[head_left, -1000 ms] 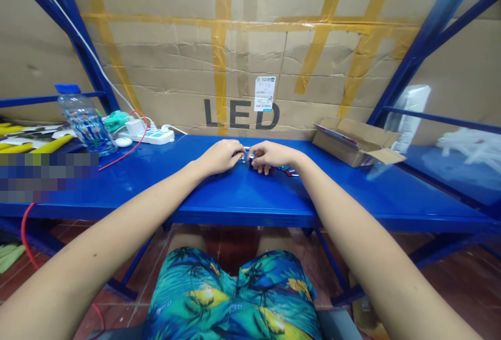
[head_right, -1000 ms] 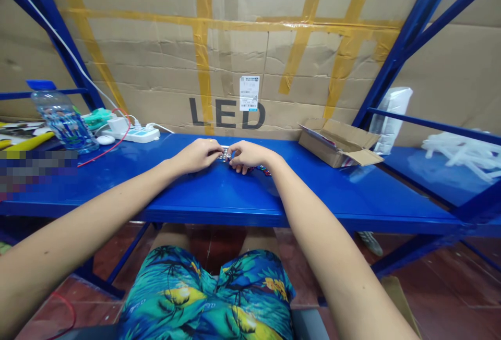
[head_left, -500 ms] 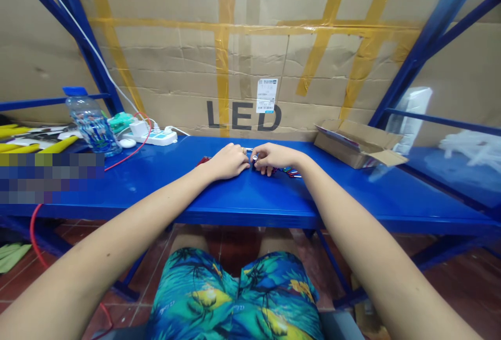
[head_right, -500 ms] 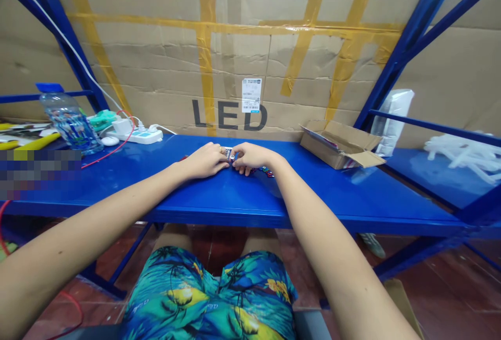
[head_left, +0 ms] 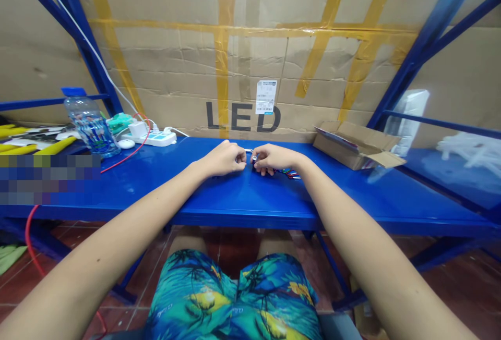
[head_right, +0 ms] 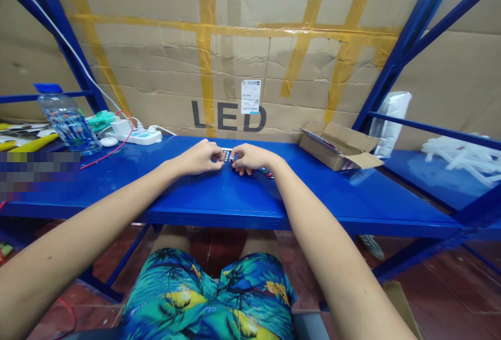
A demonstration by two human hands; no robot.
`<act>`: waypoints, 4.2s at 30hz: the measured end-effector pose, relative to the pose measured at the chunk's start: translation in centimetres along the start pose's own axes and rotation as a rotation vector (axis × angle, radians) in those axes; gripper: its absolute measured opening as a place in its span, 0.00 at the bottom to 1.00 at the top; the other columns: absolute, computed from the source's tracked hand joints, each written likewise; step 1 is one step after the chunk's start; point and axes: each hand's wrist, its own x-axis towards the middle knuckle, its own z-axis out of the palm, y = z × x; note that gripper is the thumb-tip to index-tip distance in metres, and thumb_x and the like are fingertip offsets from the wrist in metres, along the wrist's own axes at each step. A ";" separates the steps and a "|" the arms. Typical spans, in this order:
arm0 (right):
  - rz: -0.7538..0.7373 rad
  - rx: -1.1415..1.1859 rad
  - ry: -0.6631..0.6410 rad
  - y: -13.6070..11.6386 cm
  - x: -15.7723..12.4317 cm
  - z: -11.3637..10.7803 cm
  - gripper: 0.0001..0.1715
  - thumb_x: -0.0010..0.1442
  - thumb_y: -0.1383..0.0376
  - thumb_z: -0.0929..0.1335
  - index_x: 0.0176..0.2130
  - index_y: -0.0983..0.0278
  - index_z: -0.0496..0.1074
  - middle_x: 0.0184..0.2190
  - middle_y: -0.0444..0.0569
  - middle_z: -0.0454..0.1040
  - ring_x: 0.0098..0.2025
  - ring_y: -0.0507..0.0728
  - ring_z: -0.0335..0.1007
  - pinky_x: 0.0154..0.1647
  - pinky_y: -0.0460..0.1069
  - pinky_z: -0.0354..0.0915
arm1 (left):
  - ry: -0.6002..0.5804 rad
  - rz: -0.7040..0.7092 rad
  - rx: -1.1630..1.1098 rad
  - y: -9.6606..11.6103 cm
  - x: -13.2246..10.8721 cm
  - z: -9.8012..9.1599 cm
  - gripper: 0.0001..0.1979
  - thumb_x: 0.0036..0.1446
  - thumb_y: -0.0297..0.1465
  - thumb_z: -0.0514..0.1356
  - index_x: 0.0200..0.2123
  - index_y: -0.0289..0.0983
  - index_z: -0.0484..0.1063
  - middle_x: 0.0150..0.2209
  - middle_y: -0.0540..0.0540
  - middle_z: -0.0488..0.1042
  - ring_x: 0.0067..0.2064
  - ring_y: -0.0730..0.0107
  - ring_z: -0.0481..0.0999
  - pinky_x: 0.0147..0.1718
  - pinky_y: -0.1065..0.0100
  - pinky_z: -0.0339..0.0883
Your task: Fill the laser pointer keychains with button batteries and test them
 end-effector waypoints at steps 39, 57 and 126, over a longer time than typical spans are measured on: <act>-0.122 0.113 0.235 0.1 2.1 2.0 0.06 0.58 0.69 0.68 0.29 0.66 0.71 0.20 0.43 0.72 0.17 0.48 0.61 0.18 0.44 0.59 | 0.319 -0.027 -0.207 -1.3 0.0 0.5 0.07 0.54 0.34 0.64 0.29 0.36 0.76 0.33 0.46 0.77 0.39 0.64 0.76 0.42 0.63 0.68; -0.306 -0.454 0.248 -1.1 5.2 5.2 0.07 0.59 0.73 0.69 0.34 0.66 0.78 0.33 0.50 0.80 0.36 0.55 0.72 0.40 0.47 0.62 | 0.699 -0.323 -0.880 -2.3 1.0 0.2 0.01 0.57 0.27 0.57 0.33 0.36 0.67 0.27 0.49 0.75 0.28 0.73 0.76 0.27 0.70 0.71; -0.274 -0.034 0.301 0.2 1.0 0.8 0.10 0.57 0.64 0.65 0.26 0.64 0.67 0.17 0.41 0.69 0.18 0.50 0.60 0.24 0.46 0.56 | 0.251 0.016 -0.161 0.7 -0.4 1.4 0.04 0.63 0.29 0.56 0.34 0.38 0.65 0.32 0.47 0.74 0.32 0.66 0.71 0.31 0.66 0.59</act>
